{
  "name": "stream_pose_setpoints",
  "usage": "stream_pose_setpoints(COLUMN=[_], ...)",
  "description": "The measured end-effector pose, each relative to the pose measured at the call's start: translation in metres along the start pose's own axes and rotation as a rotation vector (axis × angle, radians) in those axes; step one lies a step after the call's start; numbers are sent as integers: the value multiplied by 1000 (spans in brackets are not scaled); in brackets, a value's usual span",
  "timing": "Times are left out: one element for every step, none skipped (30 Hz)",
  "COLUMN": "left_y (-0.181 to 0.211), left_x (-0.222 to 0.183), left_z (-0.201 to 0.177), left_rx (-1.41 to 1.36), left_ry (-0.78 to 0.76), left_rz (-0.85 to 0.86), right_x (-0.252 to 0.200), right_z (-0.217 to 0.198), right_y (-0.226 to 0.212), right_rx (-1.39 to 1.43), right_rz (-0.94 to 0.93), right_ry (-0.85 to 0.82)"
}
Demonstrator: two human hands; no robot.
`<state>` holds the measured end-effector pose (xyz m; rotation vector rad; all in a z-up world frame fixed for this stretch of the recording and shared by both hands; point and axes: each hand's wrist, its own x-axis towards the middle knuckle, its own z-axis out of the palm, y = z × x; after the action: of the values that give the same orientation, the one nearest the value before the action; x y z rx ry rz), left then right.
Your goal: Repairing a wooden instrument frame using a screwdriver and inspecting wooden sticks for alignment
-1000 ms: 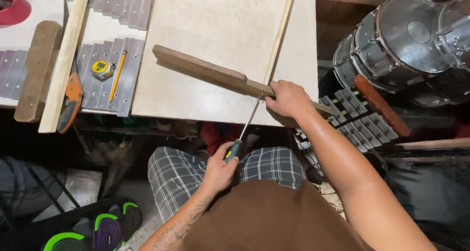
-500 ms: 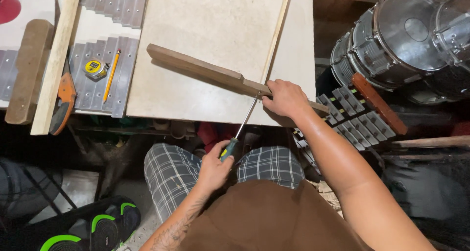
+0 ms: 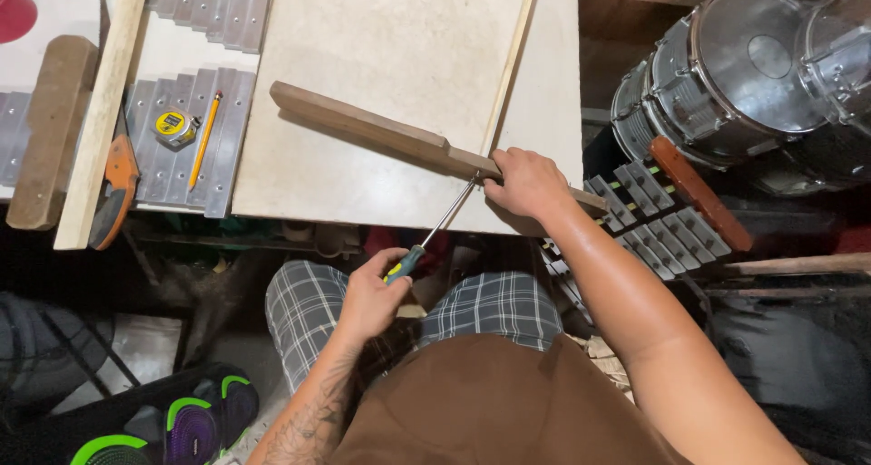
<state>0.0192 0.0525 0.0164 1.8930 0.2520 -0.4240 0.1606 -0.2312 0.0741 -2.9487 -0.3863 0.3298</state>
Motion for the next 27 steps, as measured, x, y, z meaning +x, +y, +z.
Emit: stream_pose_setpoints(left_y=[-13, -25, -37, -29, -21, -14, -18, -22, -26, -30, -34, -38, -41, -44, -47, -47, -48, -48, -52, -56, -60, -56, -52, -48, -48, -49, -49], left_x=[5, 12, 18, 12, 5, -2, 0, 2, 4, 6, 8, 9, 9, 9, 8, 6, 3, 0, 2, 4, 6, 4, 3, 2, 2, 2, 3], left_z=[5, 10, 15, 15, 16, 15, 17, 19, 21, 22, 23, 24, 28, 32, 35, 40, 45, 50, 55, 60, 66, 67, 69, 70, 70, 70, 70], left_rx=[0, -138, -276, -275, -548, -822, -821, -887, -951, -951, -993, -1036, -1036, -1041, -1046, -1046, -1045, -1044, -1045, -1050, -1054, -1055, -1075, -1094, -1094, -1079, -1064], left_ry=[2, -45, -91, -92, -134, -176, -176, -203, -231, -229, -273, -318, -317, -338, -360, -358, -402, -447, -444, -492, -539, -537, -547, -557, -557, -536, -515], left_rz=[1, -10, -20, -19, -77, -137, -136, -185, -234, -233, -263, -294, -293, -294, -294, -292, -309, -327, -324, -342, -359, -356, -381, -407, -403, -407, -411], right_x=[0, 1, 1, 0, 0, -1, -1, -1, -1, -1, -1, -2, -3, -3, -3, -3, -4, -4, -3, -2, -1, -2, -3, -3, -3, -4, -4], right_z=[1, 2, 3, 1, -1, -2, -2, -3, -4, -3, -3, -3, -3, -4, -4, -5, -5, -5, -5, -4, -4, -4, -4, -4, -4, -4, -5], right_y=[0, 1, 2, 1, 1, -1, -2, -2, -3, -2, -2, -2, -2, -3, -4, -4, -4, -4, -4, -4, -4, -4, -3, -3, -3, -3, -3], right_rx=[0, -1, -2, -2, 3, 7, 7, 9, 11, 11, 17, 21, 21, 17, 14, 13, 18, 22, 21, 19, 17, 15, 11, 8, 7, 18, 30], right_rz=[-2, 4, 10, 10, 13, 15, 15, 18, 20, 19, 18, 18, 17, 20, 24, 21, 21, 21, 18, 20, 21, 19, 16, 14, 12, 15, 18], right_ry=[1, 0, -1, 0, -4, -9, -9, -16, -24, -23, -18, -15, -15, -18, -22, -20, -18, -16, -15, -19, -23, -21, -19, -15, -13, -12, -11])
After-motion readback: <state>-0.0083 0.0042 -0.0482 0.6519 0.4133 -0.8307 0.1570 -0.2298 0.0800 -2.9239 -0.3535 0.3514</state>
